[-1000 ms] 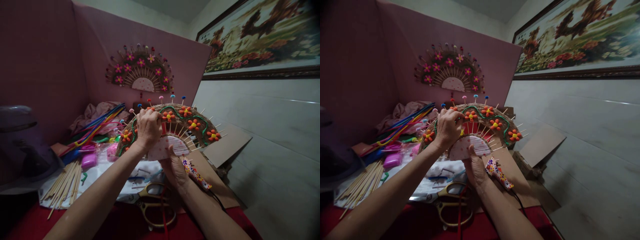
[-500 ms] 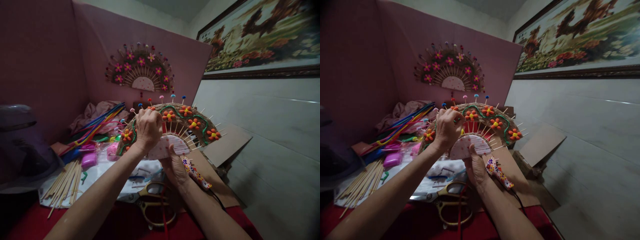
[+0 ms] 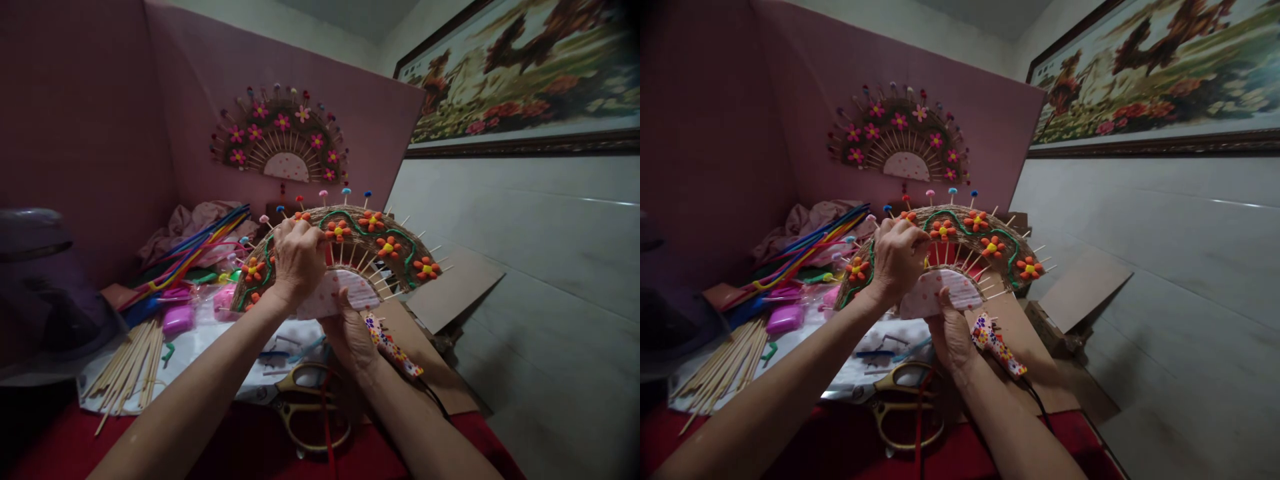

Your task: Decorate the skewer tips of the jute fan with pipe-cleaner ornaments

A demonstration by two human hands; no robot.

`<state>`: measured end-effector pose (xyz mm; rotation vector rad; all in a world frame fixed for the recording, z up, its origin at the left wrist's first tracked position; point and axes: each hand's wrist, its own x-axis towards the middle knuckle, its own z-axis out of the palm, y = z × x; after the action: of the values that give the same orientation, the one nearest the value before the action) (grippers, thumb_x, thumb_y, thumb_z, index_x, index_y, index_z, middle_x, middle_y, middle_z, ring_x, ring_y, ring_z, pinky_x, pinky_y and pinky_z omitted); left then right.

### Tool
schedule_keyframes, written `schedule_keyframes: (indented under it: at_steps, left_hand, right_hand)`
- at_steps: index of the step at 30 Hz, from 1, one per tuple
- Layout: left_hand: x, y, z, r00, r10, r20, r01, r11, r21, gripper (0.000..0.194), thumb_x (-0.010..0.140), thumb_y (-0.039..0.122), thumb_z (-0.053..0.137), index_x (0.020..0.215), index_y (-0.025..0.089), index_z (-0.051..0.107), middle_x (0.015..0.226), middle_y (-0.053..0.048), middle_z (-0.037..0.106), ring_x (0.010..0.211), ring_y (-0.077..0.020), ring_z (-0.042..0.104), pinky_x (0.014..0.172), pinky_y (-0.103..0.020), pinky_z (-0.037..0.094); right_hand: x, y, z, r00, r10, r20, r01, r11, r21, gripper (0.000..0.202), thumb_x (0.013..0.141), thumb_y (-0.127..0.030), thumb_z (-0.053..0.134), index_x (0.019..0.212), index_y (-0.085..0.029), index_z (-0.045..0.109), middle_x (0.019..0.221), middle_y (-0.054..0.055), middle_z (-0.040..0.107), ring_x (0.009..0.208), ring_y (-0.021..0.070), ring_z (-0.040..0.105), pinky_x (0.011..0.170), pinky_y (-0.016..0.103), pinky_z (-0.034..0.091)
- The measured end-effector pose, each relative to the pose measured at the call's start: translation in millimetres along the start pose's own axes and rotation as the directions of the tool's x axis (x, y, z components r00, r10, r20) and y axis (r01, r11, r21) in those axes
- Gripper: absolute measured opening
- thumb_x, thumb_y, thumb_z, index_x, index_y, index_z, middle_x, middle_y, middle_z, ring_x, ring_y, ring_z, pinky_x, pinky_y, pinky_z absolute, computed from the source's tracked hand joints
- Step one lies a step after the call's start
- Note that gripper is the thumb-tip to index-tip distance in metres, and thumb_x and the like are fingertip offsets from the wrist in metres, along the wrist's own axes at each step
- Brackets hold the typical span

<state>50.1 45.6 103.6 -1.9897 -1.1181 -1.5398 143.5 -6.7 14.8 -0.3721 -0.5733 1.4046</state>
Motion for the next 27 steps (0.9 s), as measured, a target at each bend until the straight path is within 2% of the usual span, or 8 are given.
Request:
schedule_keyframes:
  at_steps: [2, 5, 8, 10, 15, 20, 24, 27]
  left_hand:
    - [1.7, -0.8, -3.6, 0.999, -0.018, -0.028, 0.018, 1.000, -0.019, 0.015, 0.079, 0.026, 0.058, 0.066, 0.020, 0.059, 0.075, -0.004, 0.059, 0.081, -0.0226, 0.046, 0.074, -0.036, 0.033]
    - [6.5, -5.8, -10.6, 0.988, -0.103, -0.111, 0.094, 0.992, -0.087, 0.018, 0.078, 0.028, 0.059, 0.064, 0.019, 0.052, 0.071, -0.003, 0.056, 0.077, -0.0207, 0.046, 0.074, -0.034, 0.034]
    - [10.1, -12.6, -18.6, 0.951, -0.223, -0.213, 0.176, 0.960, -0.217, 0.018, 0.079, 0.026, 0.059, 0.065, 0.019, 0.049, 0.068, -0.001, 0.053, 0.073, -0.0182, 0.046, 0.071, -0.031, 0.035]
    - [9.8, -16.4, -24.0, 0.923, -0.299, -0.242, 0.221, 0.927, -0.302, 0.016, 0.079, 0.024, 0.058, 0.067, 0.020, 0.048, 0.067, 0.000, 0.052, 0.071, -0.0168, 0.046, 0.068, -0.030, 0.035]
    - [-2.0, -23.5, -33.3, 0.909, -0.364, -0.202, 0.273, 0.888, -0.370, 0.014, 0.080, 0.019, 0.054, 0.067, 0.020, 0.048, 0.064, 0.001, 0.049, 0.066, -0.0155, 0.046, 0.063, -0.028, 0.035]
    - [-23.6, -33.9, -36.6, 0.927, -0.343, -0.150, 0.292, 0.913, -0.285, 0.024, 0.084, 0.025, 0.050, 0.061, 0.020, 0.049, 0.060, 0.000, 0.050, 0.065, -0.0169, 0.047, 0.064, -0.030, 0.034]
    - [-42.1, -44.5, -37.6, 0.916, -0.383, -0.122, 0.348, 0.908, -0.234, 0.014, 0.075, 0.026, 0.061, 0.065, 0.020, 0.053, 0.066, 0.000, 0.055, 0.067, -0.0174, 0.049, 0.066, -0.031, 0.037]
    - [-53.1, -49.4, -39.3, 0.928, -0.359, -0.096, 0.339, 0.924, -0.178, 0.011, 0.077, 0.024, 0.058, 0.067, 0.020, 0.056, 0.069, -0.001, 0.057, 0.072, -0.0187, 0.051, 0.070, -0.033, 0.038]
  right_hand:
    - [0.6, -1.7, 0.2, 1.000, -0.008, -0.030, 0.008, 1.000, 0.004, 0.050, 0.063, -0.038, 0.078, 0.105, -0.019, 0.060, 0.102, 0.003, 0.069, 0.096, 0.0167, 0.063, 0.090, 0.035, 0.050]
    - [2.5, -6.6, 0.0, 0.989, -0.058, -0.138, 0.059, 0.998, 0.003, 0.048, 0.059, -0.031, 0.081, 0.101, -0.021, 0.060, 0.092, -0.001, 0.070, 0.084, 0.0154, 0.066, 0.084, 0.034, 0.053]
    - [5.5, -13.7, -0.8, 0.967, -0.113, -0.226, 0.119, 0.993, 0.010, 0.045, 0.055, -0.025, 0.082, 0.095, -0.022, 0.061, 0.087, -0.003, 0.070, 0.077, 0.0141, 0.066, 0.079, 0.033, 0.055]
    - [7.4, -18.3, -1.4, 0.954, -0.150, -0.260, 0.154, 0.988, -0.005, 0.041, 0.056, -0.023, 0.081, 0.092, -0.021, 0.061, 0.085, -0.004, 0.070, 0.075, 0.0133, 0.066, 0.075, 0.031, 0.055]
    - [9.4, -24.9, -1.8, 0.925, -0.235, -0.298, 0.230, 0.972, -0.052, 0.035, 0.058, -0.021, 0.077, 0.089, -0.021, 0.061, 0.078, -0.006, 0.068, 0.069, 0.0120, 0.064, 0.066, 0.027, 0.055]
    - [10.1, -25.8, -1.4, 0.909, -0.288, -0.302, 0.286, 0.957, -0.052, 0.037, 0.059, -0.021, 0.076, 0.092, -0.022, 0.060, 0.078, -0.008, 0.066, 0.067, 0.0094, 0.062, 0.064, 0.023, 0.052]
    - [9.3, -26.6, -0.6, 0.911, -0.278, -0.305, 0.270, 0.960, -0.070, 0.037, 0.059, -0.020, 0.075, 0.092, -0.022, 0.060, 0.081, -0.008, 0.066, 0.068, 0.0096, 0.061, 0.065, 0.024, 0.052]
    - [9.2, -26.5, -1.3, 0.914, -0.276, -0.296, 0.267, 0.961, -0.070, 0.035, 0.059, -0.021, 0.075, 0.090, -0.022, 0.060, 0.080, -0.008, 0.066, 0.067, 0.0096, 0.061, 0.064, 0.024, 0.052]
